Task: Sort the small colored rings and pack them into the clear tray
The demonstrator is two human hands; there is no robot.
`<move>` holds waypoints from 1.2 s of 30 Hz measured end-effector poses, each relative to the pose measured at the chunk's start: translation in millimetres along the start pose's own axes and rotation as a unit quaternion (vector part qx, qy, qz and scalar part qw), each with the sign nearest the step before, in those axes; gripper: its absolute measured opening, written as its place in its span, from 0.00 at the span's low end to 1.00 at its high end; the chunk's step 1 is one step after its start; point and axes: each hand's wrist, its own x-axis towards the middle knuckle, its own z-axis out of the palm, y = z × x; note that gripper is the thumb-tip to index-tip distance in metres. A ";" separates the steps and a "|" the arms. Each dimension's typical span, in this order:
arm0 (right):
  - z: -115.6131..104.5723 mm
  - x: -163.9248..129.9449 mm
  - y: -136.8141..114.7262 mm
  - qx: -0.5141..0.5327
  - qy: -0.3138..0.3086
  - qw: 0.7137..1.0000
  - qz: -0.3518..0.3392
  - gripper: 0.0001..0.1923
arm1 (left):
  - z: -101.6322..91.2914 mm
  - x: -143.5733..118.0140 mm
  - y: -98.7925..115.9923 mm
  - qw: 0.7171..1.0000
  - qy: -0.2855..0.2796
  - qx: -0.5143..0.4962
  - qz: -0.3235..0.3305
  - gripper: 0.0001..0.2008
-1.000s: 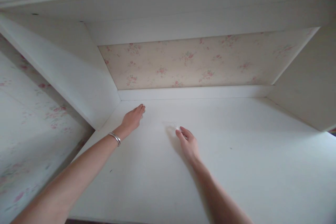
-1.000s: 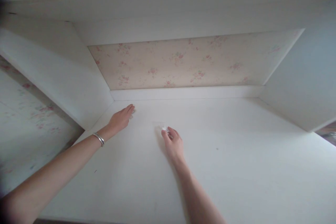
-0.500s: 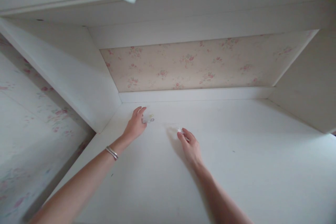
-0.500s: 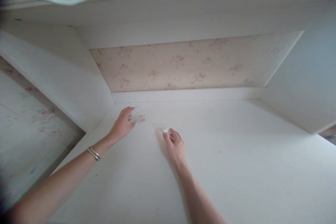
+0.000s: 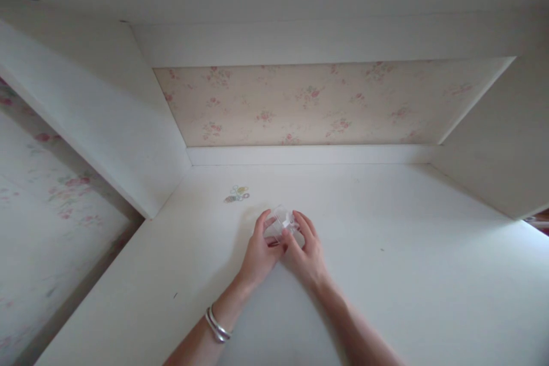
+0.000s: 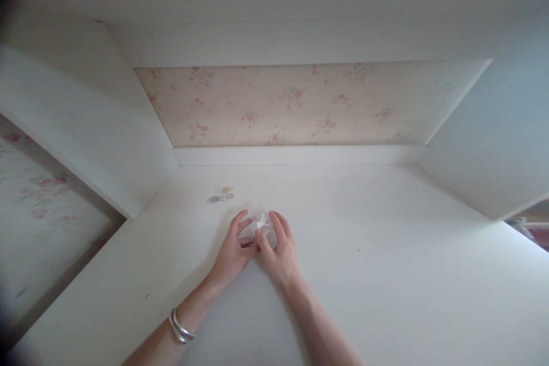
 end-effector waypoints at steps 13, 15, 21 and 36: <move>2.5 -4.6 0.4 -0.057 -0.034 0.997 -0.049 0.26 | -9.7 -7.5 6.4 0.994 -0.056 -0.088 -0.029 0.38; 2.6 -5.1 -0.7 -0.057 -0.037 0.997 -0.048 0.26 | -12.4 -7.1 8.6 0.991 -0.056 -0.110 -0.047 0.34; 2.2 -6.1 0.9 0.023 -0.075 0.996 -0.035 0.25 | -16.3 -1.1 7.4 0.993 0.035 -0.083 -0.074 0.27; 0.3 6.2 6.1 0.356 -0.099 0.906 0.208 0.26 | -17.8 -3.1 16.4 0.989 -0.014 -0.118 -0.085 0.34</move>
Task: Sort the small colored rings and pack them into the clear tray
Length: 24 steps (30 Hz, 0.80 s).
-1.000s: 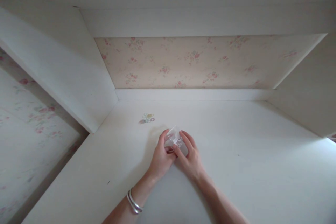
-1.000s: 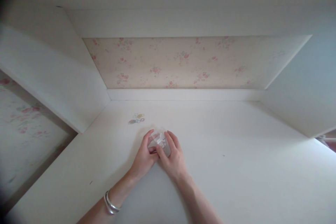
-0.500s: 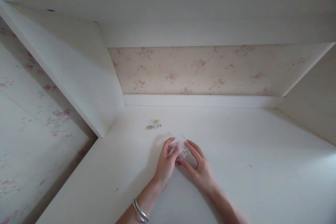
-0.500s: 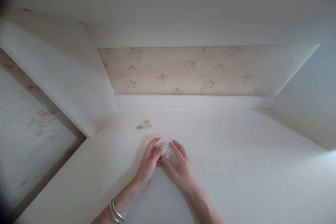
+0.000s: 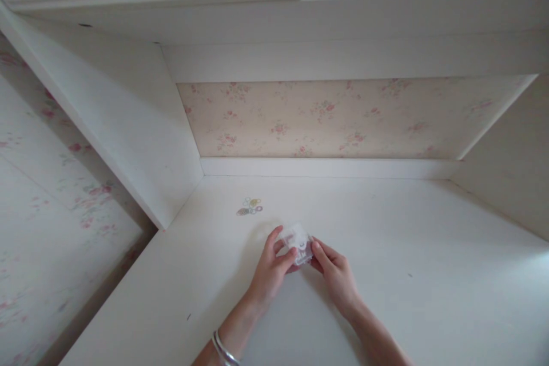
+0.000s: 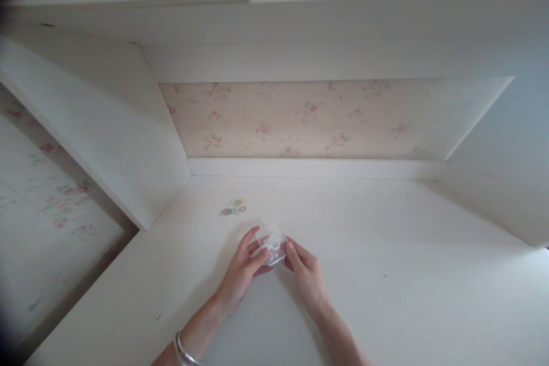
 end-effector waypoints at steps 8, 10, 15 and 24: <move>-2.3 -1.5 -4.1 -0.024 0.022 0.999 0.009 0.26 | -1.2 0.9 -1.5 0.998 -0.018 -0.057 -0.035 0.44; -1.6 -2.6 -5.0 -0.034 0.020 0.999 0.005 0.26 | -3.2 1.5 -2.4 0.997 -0.030 -0.065 -0.039 0.43; 2.1 -5.0 -7.7 -0.065 0.042 0.997 -0.017 0.32 | -3.4 1.3 -3.6 0.998 -0.047 -0.043 -0.023 0.41; -2.6 0.3 4.7 -0.134 0.074 0.985 -0.073 0.29 | -1.2 0.9 -4.9 0.999 -0.020 0.035 -0.008 0.36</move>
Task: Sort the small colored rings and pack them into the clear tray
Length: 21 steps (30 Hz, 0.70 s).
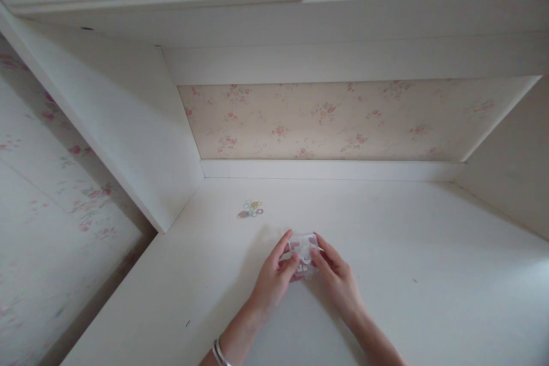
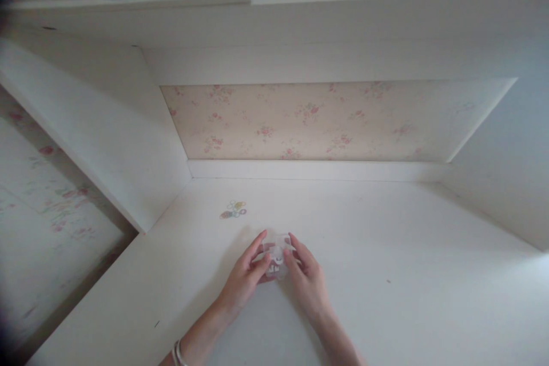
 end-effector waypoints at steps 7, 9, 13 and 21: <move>-0.6 -3.0 -1.7 -0.067 -0.017 0.997 -0.042 0.26 | -2.5 0.1 -1.8 1.000 0.004 0.025 0.005 0.35; -0.6 -4.1 -2.9 -0.080 -0.020 0.996 -0.045 0.26 | -2.3 0.6 -2.1 1.000 0.007 0.024 0.001 0.35; -1.1 -4.1 -1.4 -0.094 -0.019 0.994 -0.054 0.25 | -1.7 1.3 -2.3 1.000 0.017 0.017 -0.003 0.35; -0.5 -0.9 6.6 -0.013 -0.019 1.000 0.004 0.26 | -0.4 1.3 -1.3 0.999 0.026 0.027 -0.015 0.34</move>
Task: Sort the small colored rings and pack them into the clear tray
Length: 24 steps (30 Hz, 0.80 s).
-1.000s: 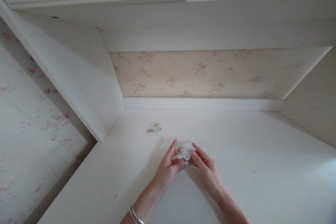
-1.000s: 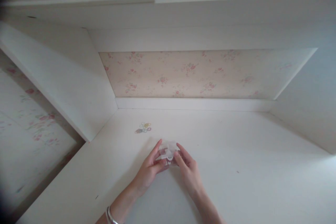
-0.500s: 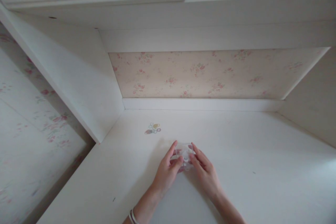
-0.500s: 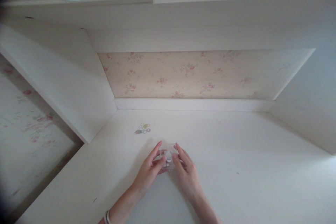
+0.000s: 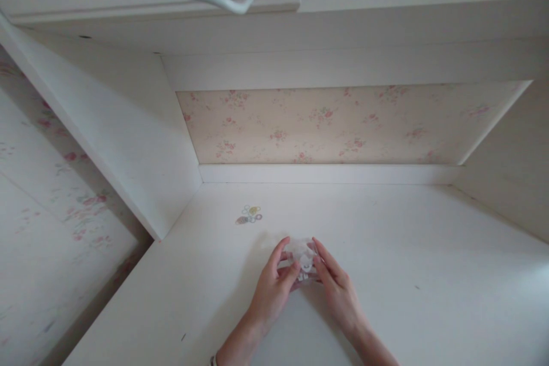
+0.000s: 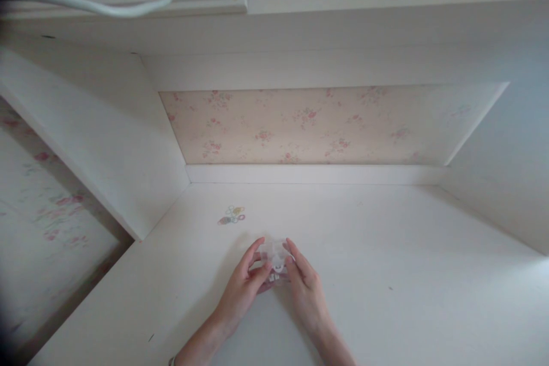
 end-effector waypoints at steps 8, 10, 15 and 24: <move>2.6 -2.1 -7.3 -0.007 0.011 1.000 0.006 0.29 | -2.7 1.1 -2.5 1.000 -0.014 0.019 0.018 0.33; 3.2 -2.6 -9.6 0.002 0.009 1.000 0.022 0.30 | -3.2 1.2 -3.1 0.999 -0.009 0.041 0.024 0.32; 2.0 -3.3 -9.9 0.006 0.000 1.000 0.023 0.29 | -3.3 2.7 -6.5 0.995 0.029 0.085 0.036 0.30; 0.3 -2.6 -3.4 0.035 -0.017 0.999 0.018 0.29 | -0.9 0.9 -2.7 0.997 0.030 0.065 0.040 0.34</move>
